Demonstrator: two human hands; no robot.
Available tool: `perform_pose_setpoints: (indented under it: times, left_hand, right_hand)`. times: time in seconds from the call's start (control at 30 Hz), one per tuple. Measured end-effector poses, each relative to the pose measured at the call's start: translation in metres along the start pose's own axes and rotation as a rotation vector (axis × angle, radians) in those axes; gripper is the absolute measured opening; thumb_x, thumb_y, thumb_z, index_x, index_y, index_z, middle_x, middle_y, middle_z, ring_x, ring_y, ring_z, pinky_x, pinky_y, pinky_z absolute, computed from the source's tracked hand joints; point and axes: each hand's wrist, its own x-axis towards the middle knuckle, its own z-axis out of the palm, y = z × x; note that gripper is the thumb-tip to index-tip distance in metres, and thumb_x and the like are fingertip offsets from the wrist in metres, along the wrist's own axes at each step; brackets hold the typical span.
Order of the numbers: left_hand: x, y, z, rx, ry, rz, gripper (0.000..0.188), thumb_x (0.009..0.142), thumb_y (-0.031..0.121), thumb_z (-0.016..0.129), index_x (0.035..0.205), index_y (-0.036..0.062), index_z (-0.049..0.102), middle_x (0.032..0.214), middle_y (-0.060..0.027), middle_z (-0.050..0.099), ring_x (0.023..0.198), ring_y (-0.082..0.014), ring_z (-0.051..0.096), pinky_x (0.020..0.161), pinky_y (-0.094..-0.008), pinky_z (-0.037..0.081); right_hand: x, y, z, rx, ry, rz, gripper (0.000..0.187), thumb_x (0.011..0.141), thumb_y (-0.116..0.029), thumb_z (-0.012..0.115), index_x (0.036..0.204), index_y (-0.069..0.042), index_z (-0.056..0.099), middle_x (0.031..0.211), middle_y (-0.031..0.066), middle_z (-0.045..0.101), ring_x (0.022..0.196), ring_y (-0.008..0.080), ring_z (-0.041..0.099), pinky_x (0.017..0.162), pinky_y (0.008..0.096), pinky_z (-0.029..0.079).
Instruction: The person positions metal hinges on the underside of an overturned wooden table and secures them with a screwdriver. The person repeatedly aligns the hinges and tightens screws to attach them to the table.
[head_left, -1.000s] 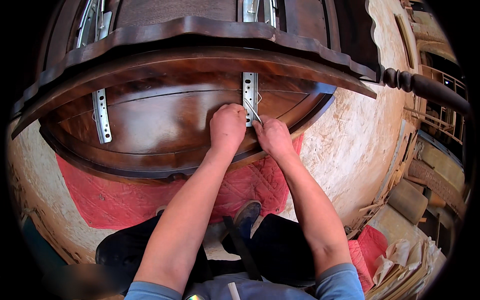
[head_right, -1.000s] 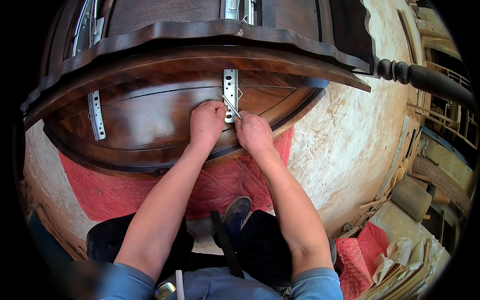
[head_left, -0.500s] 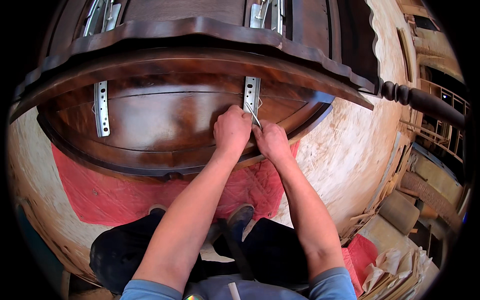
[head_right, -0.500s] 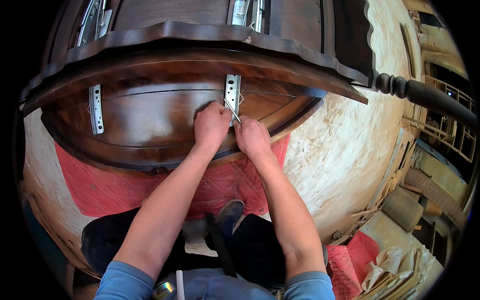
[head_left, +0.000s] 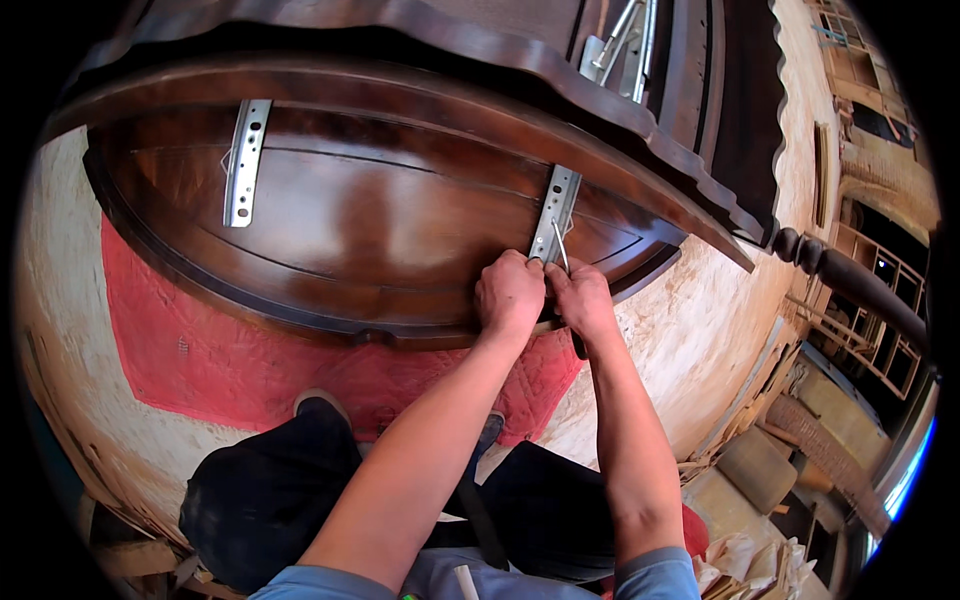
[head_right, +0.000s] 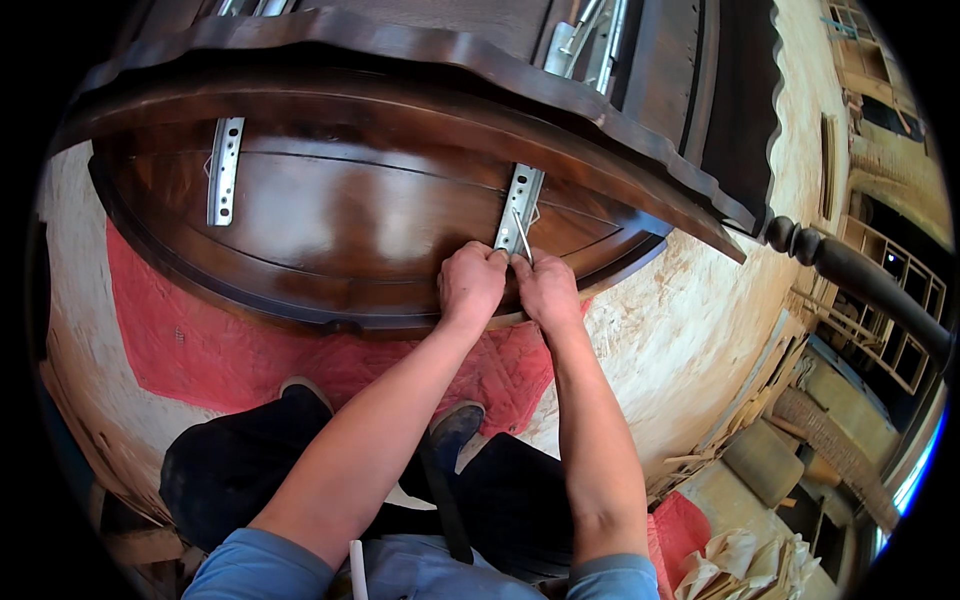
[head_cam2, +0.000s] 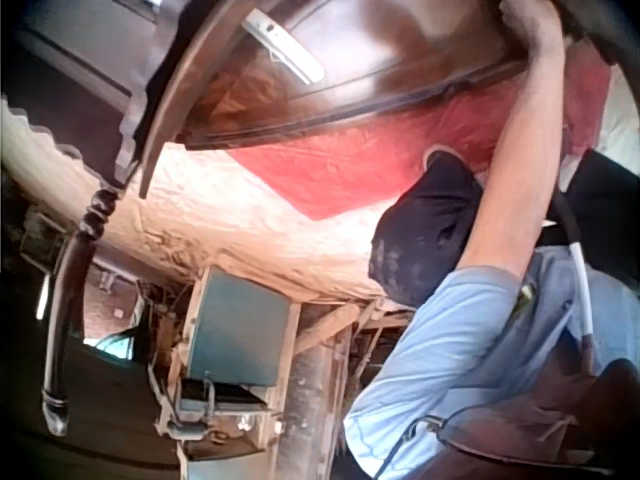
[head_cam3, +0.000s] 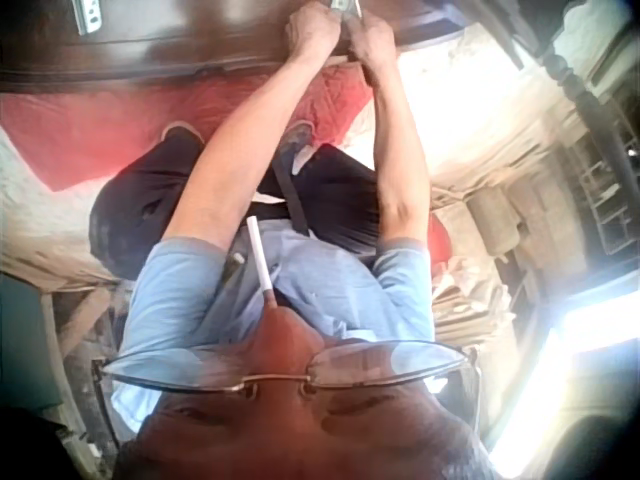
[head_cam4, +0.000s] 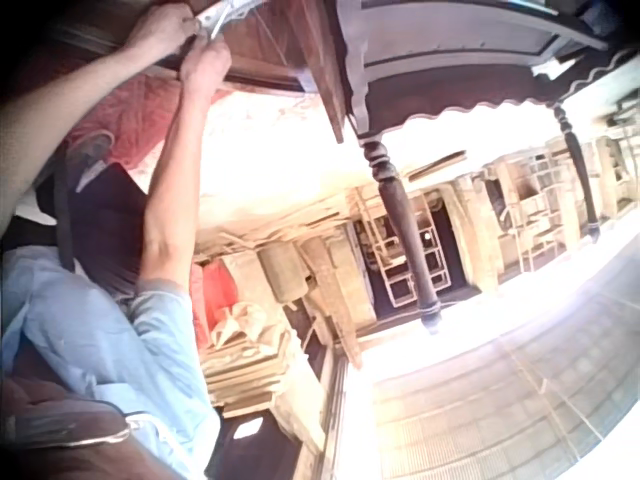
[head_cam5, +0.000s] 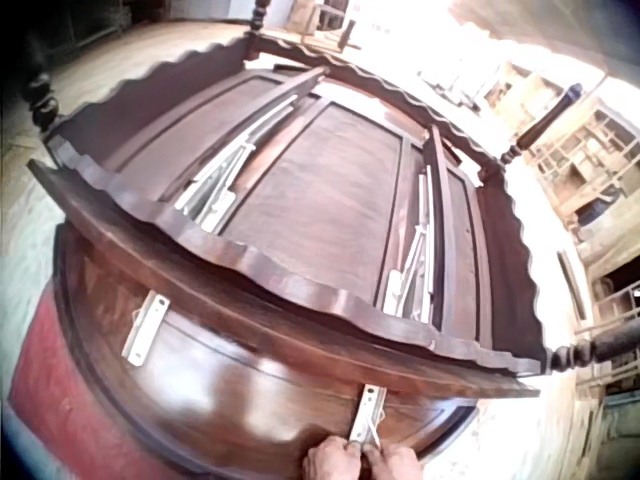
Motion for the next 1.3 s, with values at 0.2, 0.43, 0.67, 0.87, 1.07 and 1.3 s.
perform_pose_setpoints:
  times: [0.2,0.43,0.67,0.87,1.07,1.3]
  left_hand:
    - [0.000,-0.004,-0.001,-0.025,0.025,-0.035,0.026,0.091,0.031,0.064,0.095,0.0072,0.073,0.094,-0.0207,0.073,0.093,-0.0421,0.069,0.086,-0.0495,0.053]
    - [0.003,-0.009,0.003,-0.095,0.020,-0.058,0.022,0.090,0.031,0.065,0.094,0.0103,0.073,0.093,-0.0195,0.073,0.091,-0.0401,0.069,0.084,-0.0487,0.054]
    - [0.012,-0.022,0.009,-0.229,0.028,-0.021,0.021,0.088,0.029,0.067,0.091,0.0099,0.075,0.082,-0.0173,0.073,0.080,-0.0337,0.072,0.077,-0.0427,0.056]
    - [0.014,-0.021,0.004,-0.257,-0.090,-0.067,0.021,0.089,0.031,0.063,0.094,0.0143,0.074,0.095,-0.0178,0.073,0.092,-0.0393,0.070,0.084,-0.0473,0.055]
    - [0.010,-0.022,0.005,-0.282,-0.045,-0.048,0.021,0.089,0.030,0.062,0.093,0.0140,0.075,0.093,-0.0177,0.073,0.091,-0.0401,0.069,0.084,-0.0479,0.054]
    - [0.011,-0.023,0.008,-0.313,-0.057,-0.072,0.023,0.089,0.031,0.060,0.092,0.0141,0.075,0.092,-0.0178,0.073,0.090,-0.0411,0.069,0.084,-0.0488,0.054]
  right_hand:
    - [-0.003,-0.012,0.000,-0.005,-0.015,0.072,0.032,0.096,-0.030,0.059,0.096,0.001,0.070,0.079,0.0238,0.068,0.078,0.0391,0.067,0.076,0.0458,0.051]
    - [-0.007,-0.026,-0.005,-0.144,0.045,0.014,0.033,0.095,-0.030,0.061,0.095,0.002,0.070,0.077,0.0235,0.067,0.074,0.0387,0.066,0.074,0.0440,0.051]
    - [-0.024,-0.036,-0.017,0.063,-0.034,0.108,0.024,0.092,-0.019,0.066,0.092,0.005,0.064,0.070,0.0144,0.066,0.064,0.0246,0.066,0.063,0.0377,0.051]
    - [-0.055,-0.067,-0.052,0.430,-0.286,0.205,0.013,0.096,-0.013,0.062,0.096,0.000,0.059,0.070,0.0035,0.059,0.054,0.0127,0.059,0.051,0.0275,0.048]
    - [-0.092,-0.045,-0.076,0.256,-0.285,0.240,0.038,0.095,-0.014,0.065,0.128,0.001,0.054,0.079,0.0033,0.059,0.063,0.0107,0.059,0.050,0.0279,0.051]
    - [-0.109,-0.042,-0.084,-0.031,-0.162,0.238,0.050,0.092,-0.013,0.067,0.139,0.001,0.052,0.088,0.0115,0.069,0.071,0.0155,0.064,0.059,0.0317,0.054]
